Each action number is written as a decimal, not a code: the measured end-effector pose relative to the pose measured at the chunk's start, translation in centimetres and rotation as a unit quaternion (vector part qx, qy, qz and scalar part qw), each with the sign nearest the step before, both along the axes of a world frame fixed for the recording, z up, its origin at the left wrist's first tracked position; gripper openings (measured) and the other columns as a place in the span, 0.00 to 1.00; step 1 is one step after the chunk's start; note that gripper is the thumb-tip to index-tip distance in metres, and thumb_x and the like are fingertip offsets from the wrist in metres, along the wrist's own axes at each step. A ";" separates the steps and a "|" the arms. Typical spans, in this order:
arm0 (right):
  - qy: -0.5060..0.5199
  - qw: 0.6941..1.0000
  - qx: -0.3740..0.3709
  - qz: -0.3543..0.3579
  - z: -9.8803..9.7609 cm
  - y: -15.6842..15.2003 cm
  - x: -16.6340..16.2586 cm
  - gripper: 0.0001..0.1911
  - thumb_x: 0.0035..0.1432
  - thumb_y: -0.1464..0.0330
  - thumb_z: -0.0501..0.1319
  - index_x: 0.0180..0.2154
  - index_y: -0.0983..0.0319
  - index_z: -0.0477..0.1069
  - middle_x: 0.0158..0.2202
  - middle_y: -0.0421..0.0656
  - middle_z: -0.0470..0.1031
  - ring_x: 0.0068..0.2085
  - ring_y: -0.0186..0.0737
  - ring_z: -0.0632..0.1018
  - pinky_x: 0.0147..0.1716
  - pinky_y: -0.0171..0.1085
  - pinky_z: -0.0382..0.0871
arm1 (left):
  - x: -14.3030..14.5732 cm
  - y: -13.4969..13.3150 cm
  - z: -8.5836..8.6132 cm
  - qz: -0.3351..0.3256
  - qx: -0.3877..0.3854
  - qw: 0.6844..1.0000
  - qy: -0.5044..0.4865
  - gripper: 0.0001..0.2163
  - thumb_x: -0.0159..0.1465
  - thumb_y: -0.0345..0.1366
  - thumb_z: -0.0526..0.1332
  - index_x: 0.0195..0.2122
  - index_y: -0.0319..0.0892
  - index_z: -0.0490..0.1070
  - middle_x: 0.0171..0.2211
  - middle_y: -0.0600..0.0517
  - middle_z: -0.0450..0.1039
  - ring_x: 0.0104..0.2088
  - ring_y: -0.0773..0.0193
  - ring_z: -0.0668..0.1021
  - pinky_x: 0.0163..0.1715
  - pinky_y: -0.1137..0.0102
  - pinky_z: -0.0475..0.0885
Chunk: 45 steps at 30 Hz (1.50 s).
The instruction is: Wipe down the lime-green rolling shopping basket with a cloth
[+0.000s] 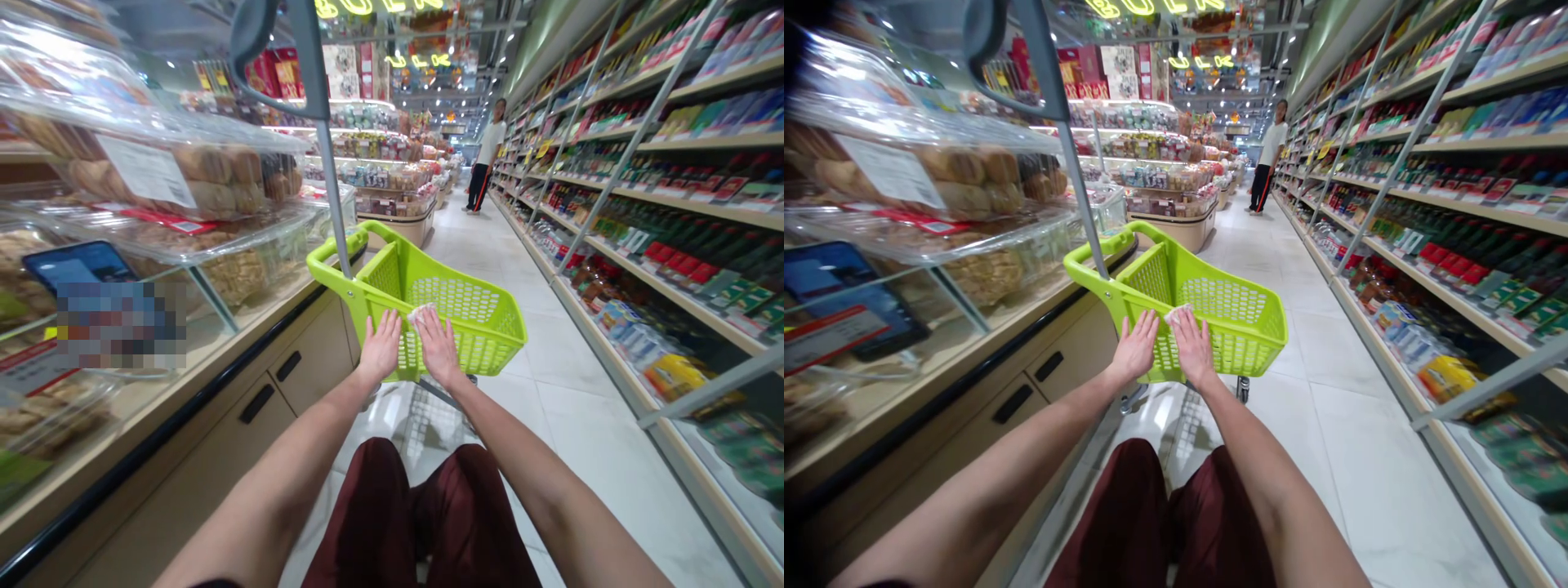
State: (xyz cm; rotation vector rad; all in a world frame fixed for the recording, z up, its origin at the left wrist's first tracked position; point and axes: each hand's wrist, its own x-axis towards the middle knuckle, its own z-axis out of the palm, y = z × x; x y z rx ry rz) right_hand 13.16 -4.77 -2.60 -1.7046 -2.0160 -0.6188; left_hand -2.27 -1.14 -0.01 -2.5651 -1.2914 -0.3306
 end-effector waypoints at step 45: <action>-0.056 0.987 0.042 0.146 5.3 6.6 -12.9 0.25 0.58 0.77 0.44 0.58 0.62 0.53 0.62 0.46 0.47 0.63 0.43 0.44 0.57 0.53 0.43 | -12.4 2.5 3.5 0.152 -0.028 0.988 0.006 0.30 0.56 0.29 0.48 0.61 0.34 0.45 0.63 0.45 0.37 0.62 0.56 0.42 0.57 0.48 0.38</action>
